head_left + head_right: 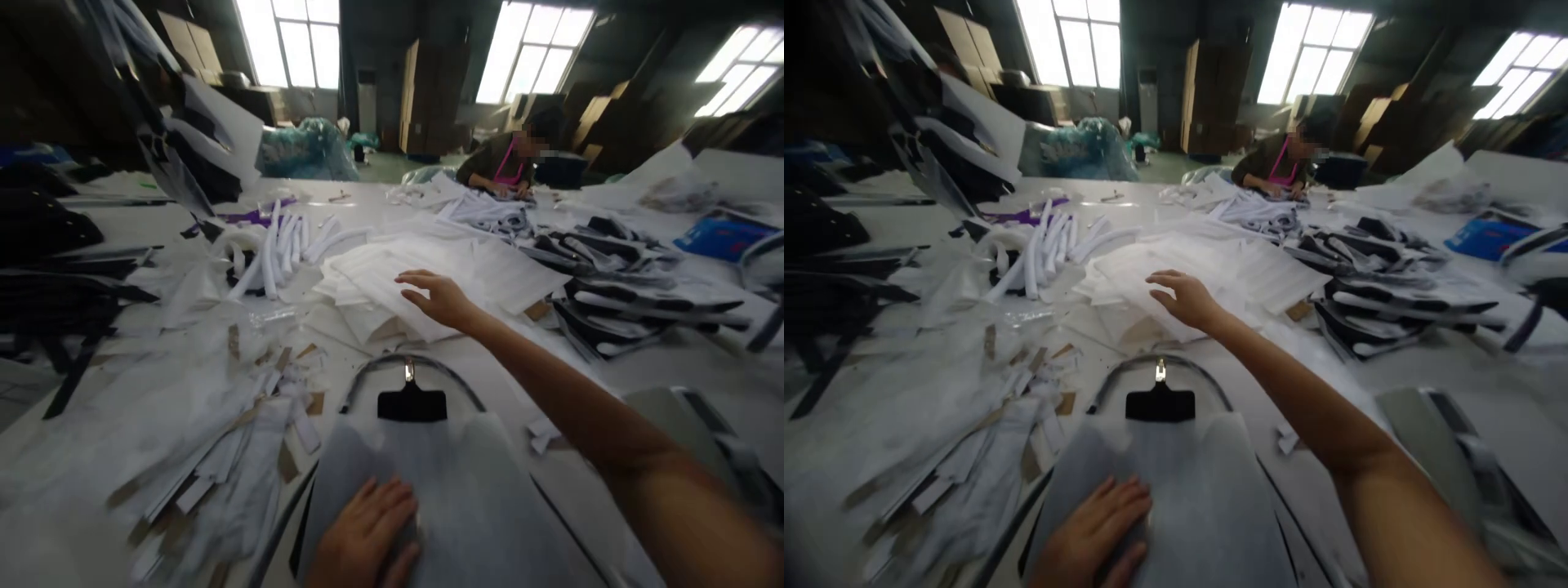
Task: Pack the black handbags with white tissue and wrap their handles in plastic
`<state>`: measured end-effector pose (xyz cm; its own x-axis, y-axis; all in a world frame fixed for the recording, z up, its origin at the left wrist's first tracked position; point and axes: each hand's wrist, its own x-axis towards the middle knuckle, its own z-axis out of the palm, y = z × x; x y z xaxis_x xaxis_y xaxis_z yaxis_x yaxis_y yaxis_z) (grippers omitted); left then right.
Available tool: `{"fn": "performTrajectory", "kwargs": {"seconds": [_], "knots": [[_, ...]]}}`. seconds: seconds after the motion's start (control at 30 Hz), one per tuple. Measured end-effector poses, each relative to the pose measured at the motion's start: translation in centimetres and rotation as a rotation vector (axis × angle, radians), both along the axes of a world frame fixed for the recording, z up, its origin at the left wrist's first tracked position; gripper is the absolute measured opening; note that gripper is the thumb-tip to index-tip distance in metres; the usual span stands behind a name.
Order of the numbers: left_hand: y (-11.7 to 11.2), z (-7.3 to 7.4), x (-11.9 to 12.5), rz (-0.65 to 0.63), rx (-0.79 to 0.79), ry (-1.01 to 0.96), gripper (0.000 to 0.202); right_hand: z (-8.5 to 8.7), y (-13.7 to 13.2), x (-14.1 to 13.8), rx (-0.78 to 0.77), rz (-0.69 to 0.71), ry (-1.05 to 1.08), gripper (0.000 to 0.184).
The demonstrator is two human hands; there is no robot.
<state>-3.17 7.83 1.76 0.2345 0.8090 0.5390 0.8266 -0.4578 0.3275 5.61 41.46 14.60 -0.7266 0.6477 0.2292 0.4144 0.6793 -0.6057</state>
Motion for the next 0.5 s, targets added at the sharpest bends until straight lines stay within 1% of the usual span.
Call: {"fn": "performTrajectory", "kwargs": {"seconds": [0.03,0.07,0.1,0.17,0.23,0.27,0.33,0.4,0.5], "knots": [[-0.3,0.8,0.0,0.026,-0.126,-0.003,0.033,0.5,-2.5,1.8,0.048,0.128,-0.004,0.033],[-0.4,1.6,0.1,0.031,-0.191,-0.017,0.032,1.0,-5.2,3.7,0.064,0.227,-0.011,0.030],[-0.5,2.3,0.1,0.032,-0.219,-0.042,0.031,1.3,-8.0,5.6,0.049,0.293,-0.031,0.028],[-0.5,3.2,0.3,0.025,-0.253,-0.082,0.031,1.2,-13.4,9.0,-0.006,0.346,-0.068,0.026],[-0.6,3.4,0.4,0.022,-0.263,-0.107,0.031,0.2,-17.8,11.7,-0.051,0.365,-0.100,0.027],[-0.6,3.4,0.5,0.022,-0.263,-0.114,0.031,-0.7,-19.5,12.7,-0.049,0.369,-0.113,0.029],[-0.7,3.4,0.6,0.013,-0.261,-0.113,0.033,-2.4,-21.6,14.1,-0.005,0.367,-0.138,0.036],[-0.7,3.5,0.7,0.004,-0.257,-0.107,0.033,-3.9,-22.4,14.8,0.063,0.358,-0.166,0.041],[-1.0,3.9,0.6,-0.005,-0.225,-0.110,0.031,-4.9,-22.9,15.2,0.155,0.358,-0.211,0.041]]}}
